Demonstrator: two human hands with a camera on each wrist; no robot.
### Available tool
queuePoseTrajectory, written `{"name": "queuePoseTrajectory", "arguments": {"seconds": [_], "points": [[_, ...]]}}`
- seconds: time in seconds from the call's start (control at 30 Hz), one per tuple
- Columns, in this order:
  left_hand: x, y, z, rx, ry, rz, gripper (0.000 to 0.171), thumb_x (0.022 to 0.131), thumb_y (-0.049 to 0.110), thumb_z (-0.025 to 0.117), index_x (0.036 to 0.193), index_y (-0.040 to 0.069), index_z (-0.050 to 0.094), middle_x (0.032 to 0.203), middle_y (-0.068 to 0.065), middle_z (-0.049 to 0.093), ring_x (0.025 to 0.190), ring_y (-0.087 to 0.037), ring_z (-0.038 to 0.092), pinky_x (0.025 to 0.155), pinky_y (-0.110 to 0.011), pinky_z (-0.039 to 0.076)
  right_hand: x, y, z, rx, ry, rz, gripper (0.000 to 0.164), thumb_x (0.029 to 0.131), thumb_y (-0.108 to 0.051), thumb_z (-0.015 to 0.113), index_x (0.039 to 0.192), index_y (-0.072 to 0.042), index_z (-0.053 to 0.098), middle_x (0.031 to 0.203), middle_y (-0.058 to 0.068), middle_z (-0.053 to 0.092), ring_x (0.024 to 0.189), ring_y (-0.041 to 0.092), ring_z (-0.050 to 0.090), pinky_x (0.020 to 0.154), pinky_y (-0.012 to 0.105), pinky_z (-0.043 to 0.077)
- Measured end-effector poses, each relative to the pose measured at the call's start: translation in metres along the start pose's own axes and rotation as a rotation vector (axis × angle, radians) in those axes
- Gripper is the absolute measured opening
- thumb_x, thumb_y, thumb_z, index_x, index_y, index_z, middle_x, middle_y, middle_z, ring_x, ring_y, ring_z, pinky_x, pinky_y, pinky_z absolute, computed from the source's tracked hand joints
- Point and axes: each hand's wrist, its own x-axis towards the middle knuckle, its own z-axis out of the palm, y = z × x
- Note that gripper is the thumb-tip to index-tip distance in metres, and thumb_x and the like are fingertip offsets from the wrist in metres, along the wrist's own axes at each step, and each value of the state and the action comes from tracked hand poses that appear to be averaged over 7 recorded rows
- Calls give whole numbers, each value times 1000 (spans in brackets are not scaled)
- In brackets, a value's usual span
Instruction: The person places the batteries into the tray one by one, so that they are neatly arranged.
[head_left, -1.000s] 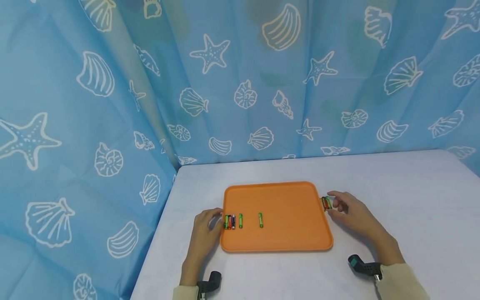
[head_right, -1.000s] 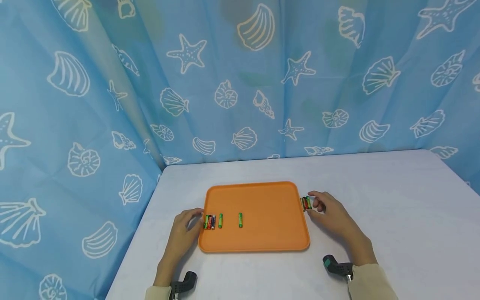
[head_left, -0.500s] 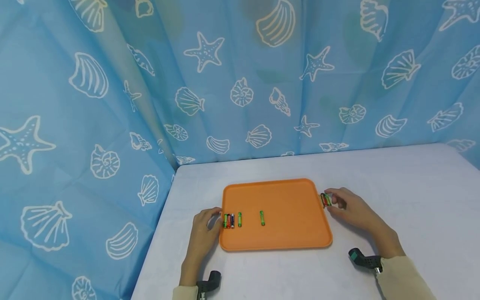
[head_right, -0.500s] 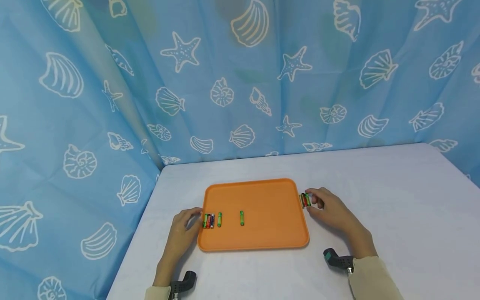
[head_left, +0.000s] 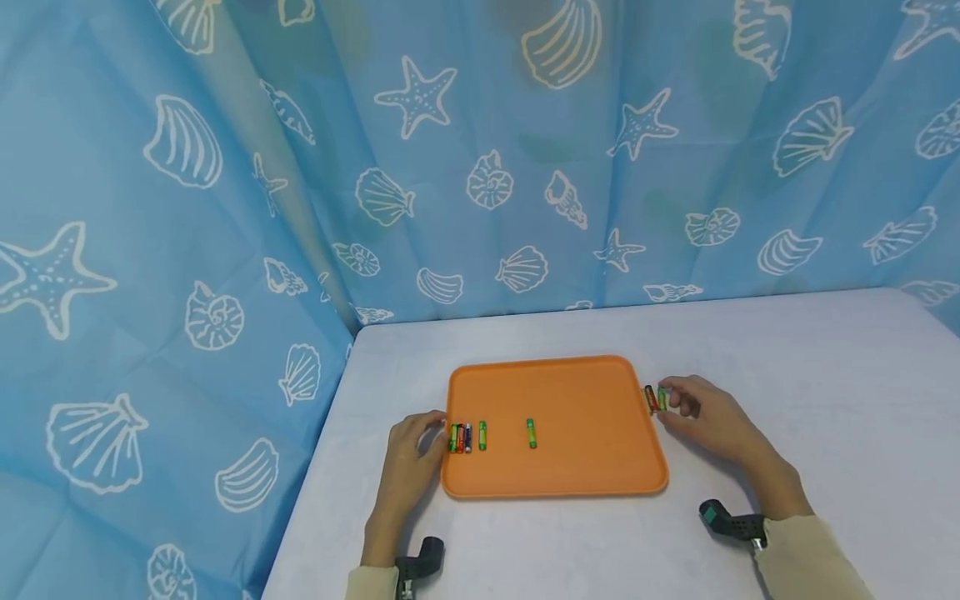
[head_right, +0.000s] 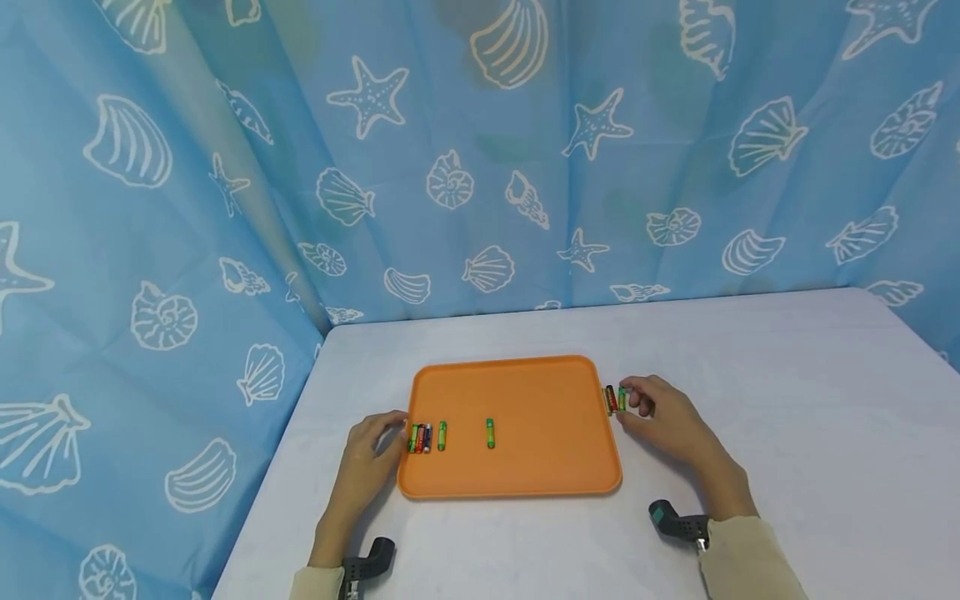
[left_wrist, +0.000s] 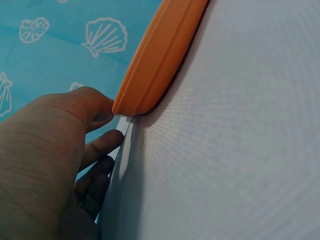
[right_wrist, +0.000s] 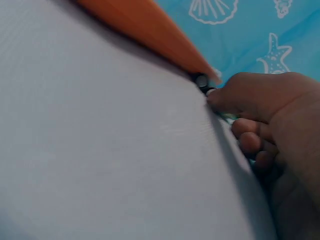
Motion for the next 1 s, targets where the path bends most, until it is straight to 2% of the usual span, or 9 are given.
{"name": "queuePoseTrajectory", "arguments": {"seconds": [0.13, 0.43, 0.57, 0.67, 0.73, 0.8, 0.9, 1.0], "points": [[0, -1, 1, 1, 5, 11, 31, 96, 28, 66, 127, 24, 66, 128, 5, 60, 131, -21, 44, 112, -50, 37, -2, 1, 2, 6, 8, 36, 48, 88, -22, 76, 127, -2, 59, 93, 1, 53, 85, 19, 48, 67, 28, 44], [0, 0, 2, -9, 5, 26, 31, 96, 27, 66, 127, 23, 66, 128, 4, 59, 131, -23, 44, 112, -51, 37, -3, -9, -4, -37, -67, 50, 52, 89, -25, 75, 130, 3, 57, 94, 4, 51, 85, 20, 46, 67, 33, 43], [-1, -2, 3, -12, -8, 31, 31, 96, 27, 65, 127, 24, 66, 128, 4, 59, 132, -23, 44, 113, -50, 37, -7, -7, -6, -65, -31, 53, 48, 87, -26, 77, 124, 0, 61, 94, 3, 53, 85, 20, 48, 67, 32, 45], [-1, -3, 3, -14, -12, 29, 31, 96, 26, 66, 127, 24, 66, 128, 4, 59, 132, -23, 44, 113, -50, 37, -9, -4, -8, -64, 22, 44, 36, 86, -22, 78, 116, -4, 66, 94, 3, 55, 84, 20, 49, 67, 32, 47], [-1, -3, 2, -15, -8, 28, 31, 96, 27, 66, 127, 24, 66, 128, 4, 59, 132, -22, 44, 113, -50, 37, -10, -2, -9, -54, 28, 39, 33, 88, -22, 77, 114, -5, 67, 95, 4, 55, 84, 20, 49, 68, 31, 47], [-1, -2, 1, -16, -7, 27, 31, 96, 27, 66, 127, 23, 66, 128, 3, 59, 132, -22, 44, 113, -50, 36, -9, -2, -11, -53, 11, 37, 32, 90, -25, 75, 114, -5, 68, 97, 5, 57, 86, 21, 50, 71, 32, 49], [0, -1, -1, -14, -11, 29, 31, 97, 27, 65, 128, 23, 66, 129, 3, 59, 133, -23, 43, 113, -51, 36, -8, -3, -16, -49, -47, 59, 43, 92, -36, 73, 120, -4, 66, 102, 6, 59, 91, 22, 52, 77, 37, 52], [1, 1, -4, -11, -15, 35, 32, 97, 27, 65, 128, 22, 65, 129, 2, 59, 133, -24, 42, 114, -51, 35, -9, -3, -22, -37, -103, 81, 52, 89, -39, 75, 125, -4, 63, 106, 7, 60, 94, 24, 53, 82, 41, 52]]}}
